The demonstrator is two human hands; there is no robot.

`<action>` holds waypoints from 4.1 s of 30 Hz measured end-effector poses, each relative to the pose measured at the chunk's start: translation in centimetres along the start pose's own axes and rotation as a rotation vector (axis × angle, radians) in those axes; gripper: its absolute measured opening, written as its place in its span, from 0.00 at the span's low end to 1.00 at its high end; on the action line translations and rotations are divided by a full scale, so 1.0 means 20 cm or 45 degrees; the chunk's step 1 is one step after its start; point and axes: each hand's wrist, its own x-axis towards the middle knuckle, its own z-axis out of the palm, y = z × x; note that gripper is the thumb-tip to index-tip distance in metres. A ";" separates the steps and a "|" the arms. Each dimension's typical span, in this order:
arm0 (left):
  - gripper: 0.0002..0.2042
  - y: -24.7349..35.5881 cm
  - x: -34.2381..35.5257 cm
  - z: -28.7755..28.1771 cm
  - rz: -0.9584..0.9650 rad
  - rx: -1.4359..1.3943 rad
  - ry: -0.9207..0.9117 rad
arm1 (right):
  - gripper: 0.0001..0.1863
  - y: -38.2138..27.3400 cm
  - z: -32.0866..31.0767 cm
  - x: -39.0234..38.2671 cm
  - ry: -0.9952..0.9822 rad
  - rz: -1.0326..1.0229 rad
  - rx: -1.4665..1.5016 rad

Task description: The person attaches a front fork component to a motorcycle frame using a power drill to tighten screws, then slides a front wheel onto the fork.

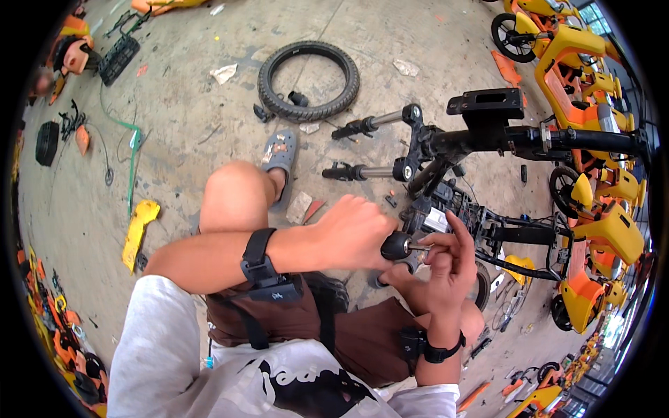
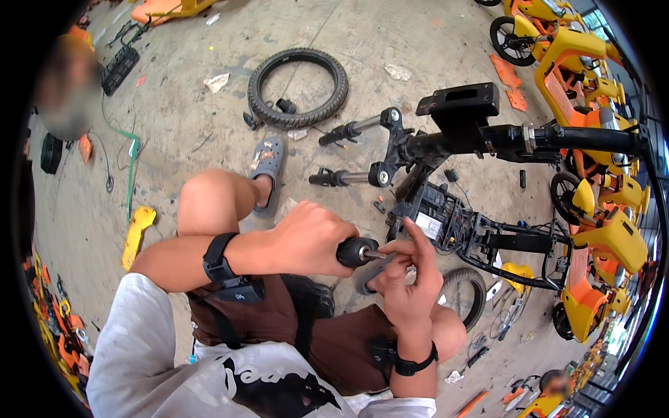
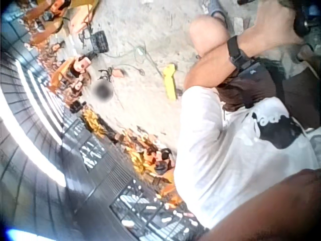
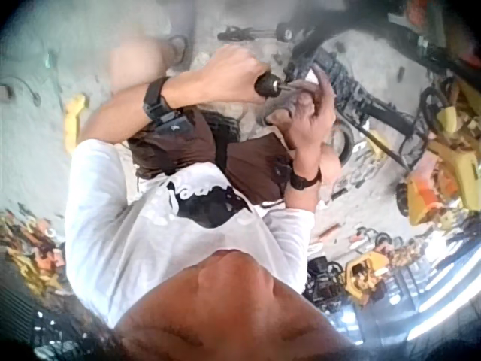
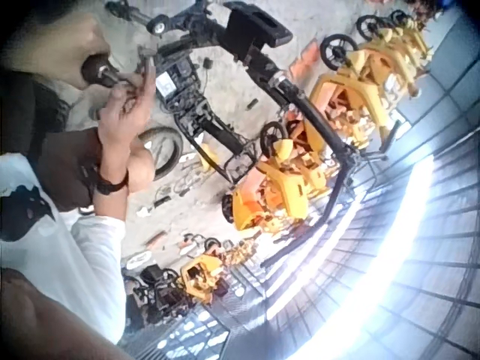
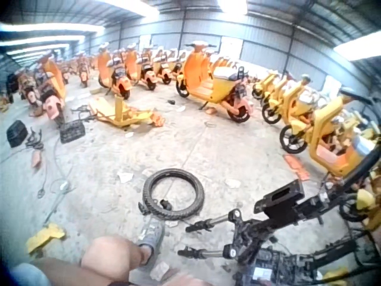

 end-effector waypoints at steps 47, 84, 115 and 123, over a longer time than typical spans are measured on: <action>0.35 0.06 0.01 -0.04 -0.176 -0.246 0.028 | 0.34 -0.06 0.00 0.03 -0.206 -0.090 -0.149; 0.45 0.06 -0.01 -0.07 -0.093 -0.235 0.102 | 0.35 0.00 0.04 -0.03 -0.203 0.110 -0.131; 0.34 0.03 0.00 -0.02 -0.047 -0.151 0.155 | 0.22 0.03 0.12 -0.05 -0.106 0.073 0.045; 0.31 0.02 0.01 -0.06 -0.012 -0.147 0.157 | 0.22 0.06 0.11 -0.01 -0.260 0.163 0.389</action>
